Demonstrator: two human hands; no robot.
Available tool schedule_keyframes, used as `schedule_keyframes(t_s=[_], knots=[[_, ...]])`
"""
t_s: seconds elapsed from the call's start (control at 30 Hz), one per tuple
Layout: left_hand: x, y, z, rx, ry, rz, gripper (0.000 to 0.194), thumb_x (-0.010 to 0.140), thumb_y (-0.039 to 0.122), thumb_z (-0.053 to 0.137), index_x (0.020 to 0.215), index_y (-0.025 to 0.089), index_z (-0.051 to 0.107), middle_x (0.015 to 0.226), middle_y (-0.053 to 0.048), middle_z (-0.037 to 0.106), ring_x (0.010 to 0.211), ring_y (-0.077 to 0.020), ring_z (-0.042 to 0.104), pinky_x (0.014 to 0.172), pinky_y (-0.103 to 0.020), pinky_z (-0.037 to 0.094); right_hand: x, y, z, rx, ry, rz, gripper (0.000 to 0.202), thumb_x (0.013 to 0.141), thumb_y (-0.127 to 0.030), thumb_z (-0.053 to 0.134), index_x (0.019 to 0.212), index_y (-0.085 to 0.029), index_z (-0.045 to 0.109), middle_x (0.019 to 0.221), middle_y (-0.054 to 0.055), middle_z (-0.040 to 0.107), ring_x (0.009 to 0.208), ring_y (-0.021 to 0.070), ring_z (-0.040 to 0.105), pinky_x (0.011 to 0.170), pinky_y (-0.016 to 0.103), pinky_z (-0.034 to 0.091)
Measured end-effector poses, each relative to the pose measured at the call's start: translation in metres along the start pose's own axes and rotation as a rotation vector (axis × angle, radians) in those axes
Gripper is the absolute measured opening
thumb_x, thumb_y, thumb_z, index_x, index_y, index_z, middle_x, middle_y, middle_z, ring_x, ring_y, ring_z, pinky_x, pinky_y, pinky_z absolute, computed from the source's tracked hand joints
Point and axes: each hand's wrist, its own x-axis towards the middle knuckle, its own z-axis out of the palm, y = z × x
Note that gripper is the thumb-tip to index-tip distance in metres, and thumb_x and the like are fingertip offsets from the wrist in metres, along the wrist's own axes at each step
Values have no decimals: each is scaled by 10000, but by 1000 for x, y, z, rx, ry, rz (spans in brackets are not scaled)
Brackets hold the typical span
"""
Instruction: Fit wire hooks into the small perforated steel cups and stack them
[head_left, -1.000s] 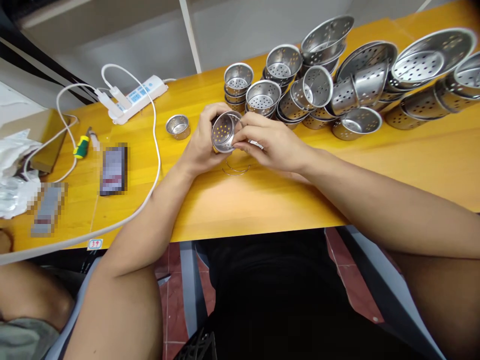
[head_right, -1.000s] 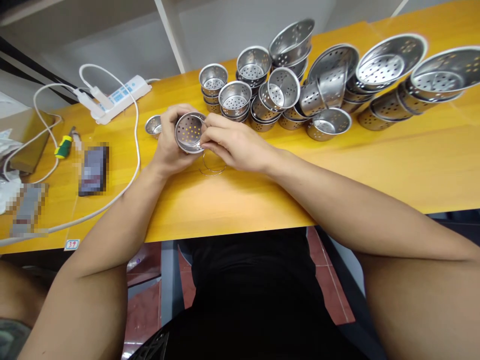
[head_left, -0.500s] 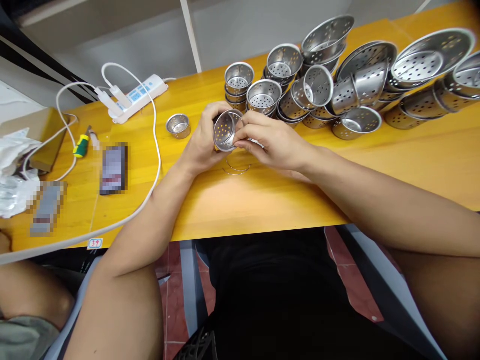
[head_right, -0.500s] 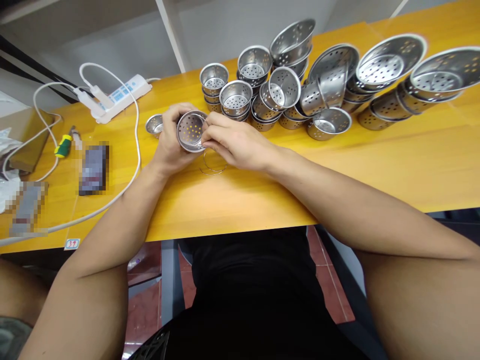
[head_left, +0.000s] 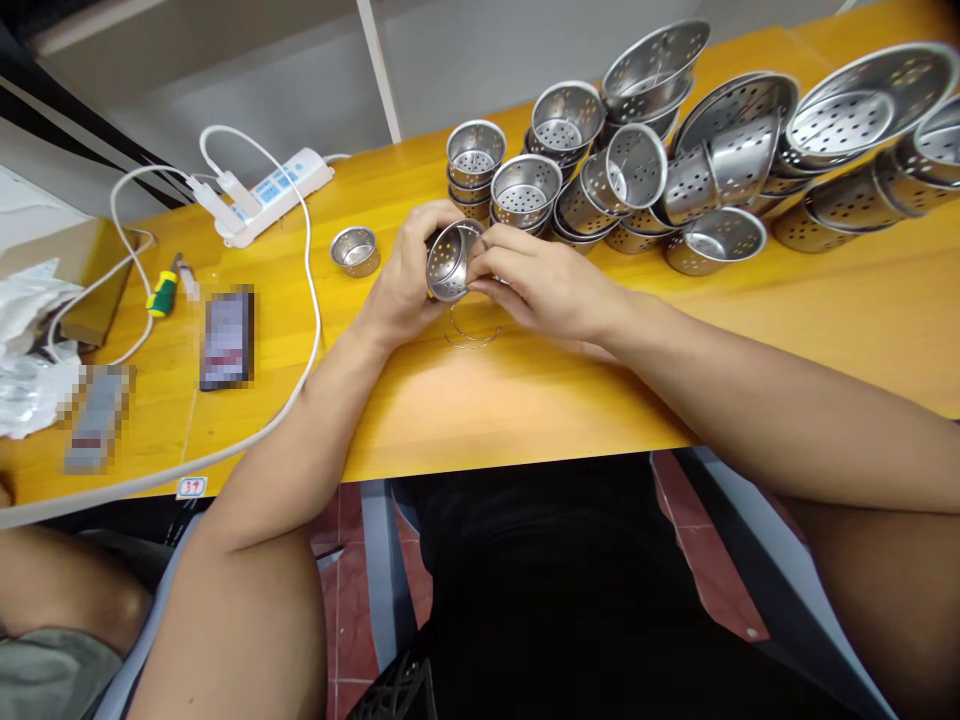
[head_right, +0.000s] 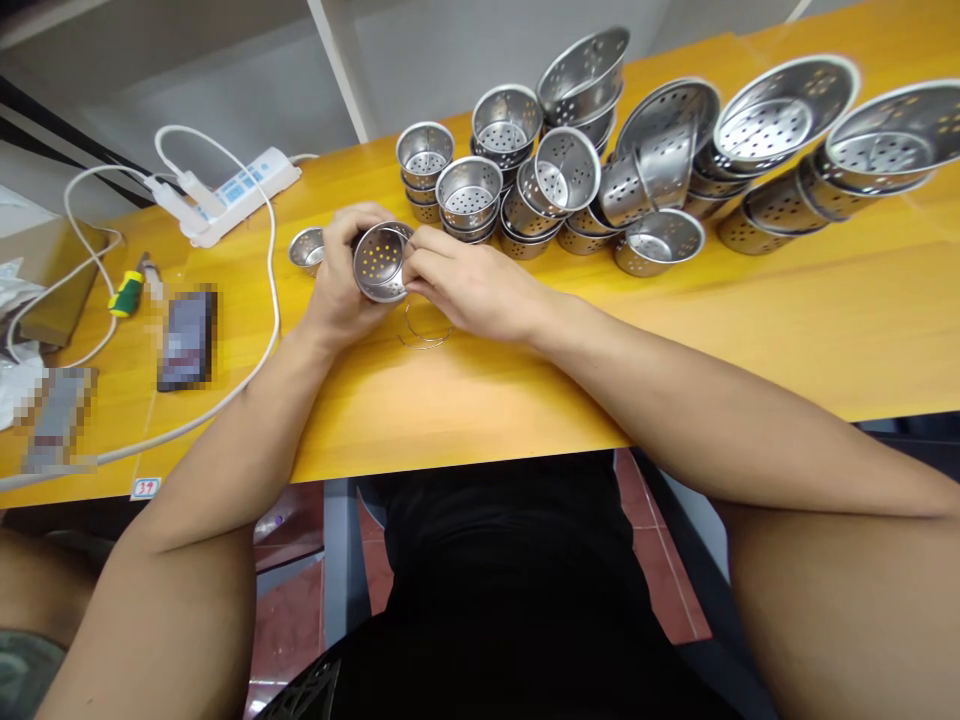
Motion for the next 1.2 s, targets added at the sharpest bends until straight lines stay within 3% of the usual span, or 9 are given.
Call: schedule_keyframes(t_s=[0.13,0.43,0.57,0.67,0.73,0.83,1.0,1.2], knots=[[3,0,2,50,93,146,784,1064,709,806,1636,321,435,1483,-108,712,1394,-302,767,1181,-535,691,-1,1,1,16,12,-16,346,1281,-485,449,1341,-262,707,1283,96,724,1136,279,746,998,475,680],[4,5,2,69,116,137,744,1077,689,778,1647,354,436,1466,-64,683,1347,-284,760,1132,-518,682,2,-2,4,22,45,-26,328,1269,-480,482,1269,-265,730,1245,107,747,1100,287,764,934,461,690],[-6,1,2,50,49,-57,851,1016,780,802,1620,382,354,1479,-93,656,1360,-322,772,1152,-569,692,4,-2,3,66,62,-27,293,1240,-500,564,1336,-278,729,1248,114,777,1103,310,785,960,493,692],[-16,-5,2,66,26,-194,1019,926,953,767,1623,383,290,1520,-129,610,1399,-371,757,1188,-630,673,3,-2,2,99,109,53,392,1209,-545,624,1496,-285,684,1330,132,786,1087,320,793,1007,538,697],[-21,-10,2,77,21,-238,1065,904,1006,726,1642,390,267,1548,-141,580,1431,-387,733,1206,-640,658,3,-2,1,110,127,85,423,1200,-572,624,1511,-294,689,1397,149,774,1177,350,787,1078,587,684],[-23,-14,2,56,30,-241,1054,912,1003,708,1652,396,267,1541,-141,566,1441,-392,712,1221,-630,642,3,-2,1,91,149,97,403,1178,-583,648,1467,-314,728,1509,173,730,1356,417,732,1177,685,630],[-23,-13,0,40,28,-243,1066,919,970,735,1679,391,262,1571,-147,546,1497,-416,671,1296,-653,588,4,-1,4,63,151,91,378,1145,-549,695,1458,-343,750,1608,176,668,1347,441,701,1163,755,595],[-20,-6,6,55,40,-247,1028,917,994,726,1629,394,290,1512,-124,577,1402,-378,751,1183,-604,687,4,-1,14,59,119,80,392,1142,-557,693,1473,-358,760,1678,182,613,1466,466,648,1224,784,541]])
